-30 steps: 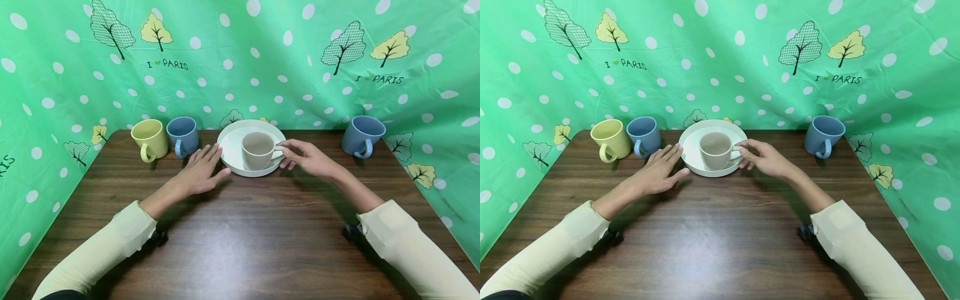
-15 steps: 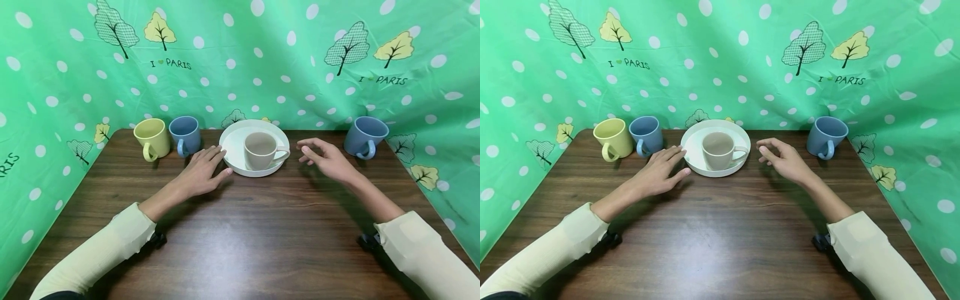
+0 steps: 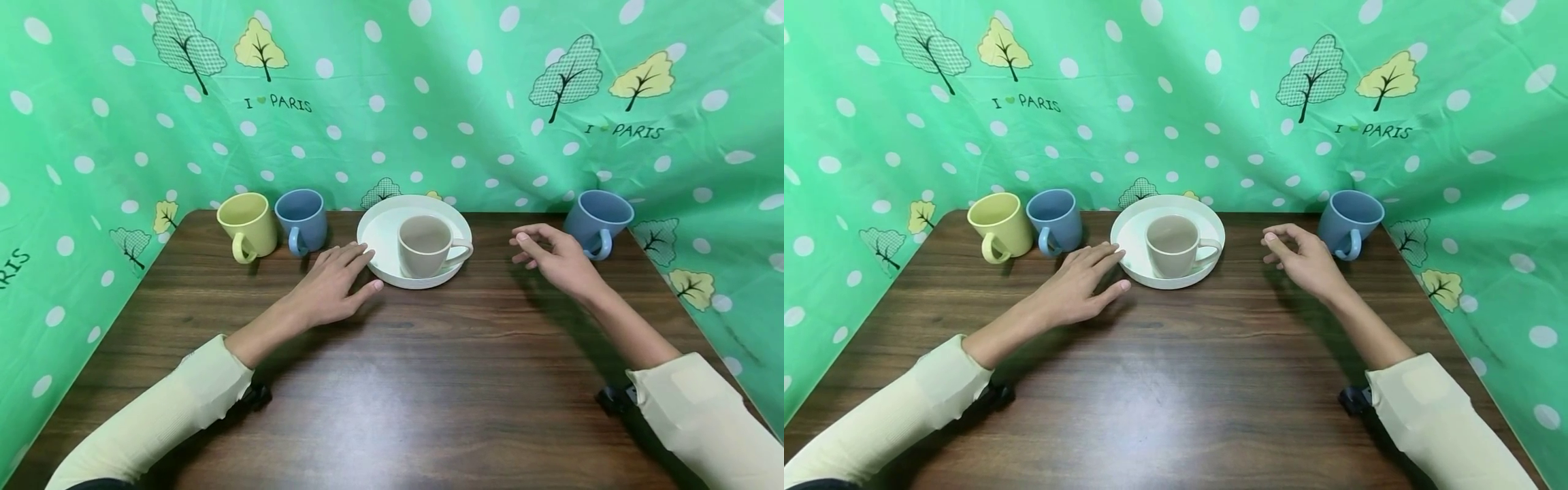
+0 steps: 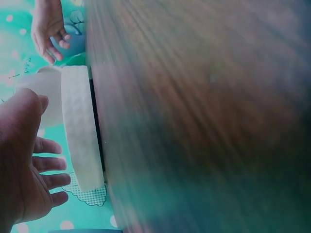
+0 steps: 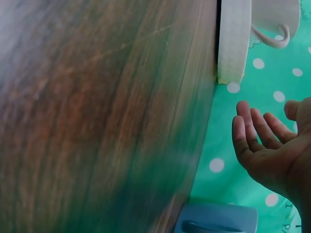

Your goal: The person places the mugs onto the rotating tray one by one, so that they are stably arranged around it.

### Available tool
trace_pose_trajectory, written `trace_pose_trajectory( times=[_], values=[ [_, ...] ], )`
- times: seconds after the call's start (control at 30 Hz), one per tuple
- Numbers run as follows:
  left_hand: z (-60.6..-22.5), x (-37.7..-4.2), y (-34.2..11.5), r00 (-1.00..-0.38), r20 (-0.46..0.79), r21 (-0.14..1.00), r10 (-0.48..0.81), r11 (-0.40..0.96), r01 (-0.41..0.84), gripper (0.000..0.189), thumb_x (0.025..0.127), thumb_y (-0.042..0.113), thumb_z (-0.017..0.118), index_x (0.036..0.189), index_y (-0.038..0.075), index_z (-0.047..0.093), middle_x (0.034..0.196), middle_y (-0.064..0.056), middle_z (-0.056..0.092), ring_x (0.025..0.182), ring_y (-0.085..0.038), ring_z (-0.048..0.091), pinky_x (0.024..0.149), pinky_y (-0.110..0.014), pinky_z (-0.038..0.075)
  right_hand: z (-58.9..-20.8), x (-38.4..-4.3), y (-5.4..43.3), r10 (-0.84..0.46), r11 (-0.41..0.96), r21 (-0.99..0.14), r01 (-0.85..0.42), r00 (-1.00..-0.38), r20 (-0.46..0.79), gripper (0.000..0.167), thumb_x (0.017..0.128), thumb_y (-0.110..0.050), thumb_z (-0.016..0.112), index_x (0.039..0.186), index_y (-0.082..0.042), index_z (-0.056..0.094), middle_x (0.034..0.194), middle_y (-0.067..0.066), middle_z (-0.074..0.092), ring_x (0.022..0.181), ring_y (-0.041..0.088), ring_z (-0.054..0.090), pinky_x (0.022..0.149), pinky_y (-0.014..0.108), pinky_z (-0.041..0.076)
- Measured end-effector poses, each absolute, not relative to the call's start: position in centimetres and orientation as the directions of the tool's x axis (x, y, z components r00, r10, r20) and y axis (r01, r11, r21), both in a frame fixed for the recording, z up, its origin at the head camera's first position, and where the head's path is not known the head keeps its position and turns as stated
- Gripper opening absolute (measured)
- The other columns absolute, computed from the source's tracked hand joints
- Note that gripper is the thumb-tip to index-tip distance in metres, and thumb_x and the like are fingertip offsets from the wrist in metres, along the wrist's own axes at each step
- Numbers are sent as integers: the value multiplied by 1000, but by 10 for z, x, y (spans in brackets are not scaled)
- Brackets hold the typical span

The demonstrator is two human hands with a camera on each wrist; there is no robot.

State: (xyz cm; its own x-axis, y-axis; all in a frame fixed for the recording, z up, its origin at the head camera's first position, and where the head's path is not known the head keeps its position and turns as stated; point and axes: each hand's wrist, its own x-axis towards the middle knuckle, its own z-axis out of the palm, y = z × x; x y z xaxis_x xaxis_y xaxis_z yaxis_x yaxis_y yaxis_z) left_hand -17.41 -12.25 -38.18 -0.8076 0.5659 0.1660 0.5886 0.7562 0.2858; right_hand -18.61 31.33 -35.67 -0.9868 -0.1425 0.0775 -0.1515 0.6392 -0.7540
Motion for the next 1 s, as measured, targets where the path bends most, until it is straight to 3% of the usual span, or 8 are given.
trace_pose_trajectory(
  times=[0.57, 0.7, 0.83, 1.0],
  values=[
    [-382, -162, -115, -770, 176, 252, 613, 728, 638, 73, 115, 54, 58, 165, 1, 54, 172, -22, 54, 164, -39, 48, 137, -66, 34, -359, -179, 326, -118, 647, -751, -130, -991, 70, 55, 122, -45, 46, 156, -3, 60, 147, 25, 70, 99, -11, 73, 83, 18, 62],
    [-381, -159, -113, -762, 186, 242, 621, 722, 648, 73, 115, 53, 59, 165, 1, 55, 171, -21, 55, 164, -38, 49, 136, -65, 36, -359, -178, 330, -108, 643, -754, -132, -991, 82, 53, 122, -43, 48, 154, -3, 61, 133, -1, 76, 99, -9, 75, 83, 19, 63],
    [-382, -157, -112, -753, 195, 235, 629, 715, 658, 72, 115, 53, 60, 164, 0, 56, 170, -21, 57, 163, -38, 50, 135, -66, 37, -359, -177, 334, -97, 642, -757, -125, -992, 81, 53, 122, -42, 49, 154, -2, 61, 115, -33, 68, 98, -8, 75, 82, 19, 63],
    [-382, -156, -111, -745, 203, 231, 635, 709, 667, 71, 115, 52, 59, 163, 0, 56, 169, -21, 58, 163, -37, 51, 134, -66, 39, -360, -177, 338, -84, 646, -753, -121, -993, 88, 52, 122, -41, 49, 153, -1, 61, 111, -38, 66, 96, -8, 74, 81, 18, 63]
  ],
)
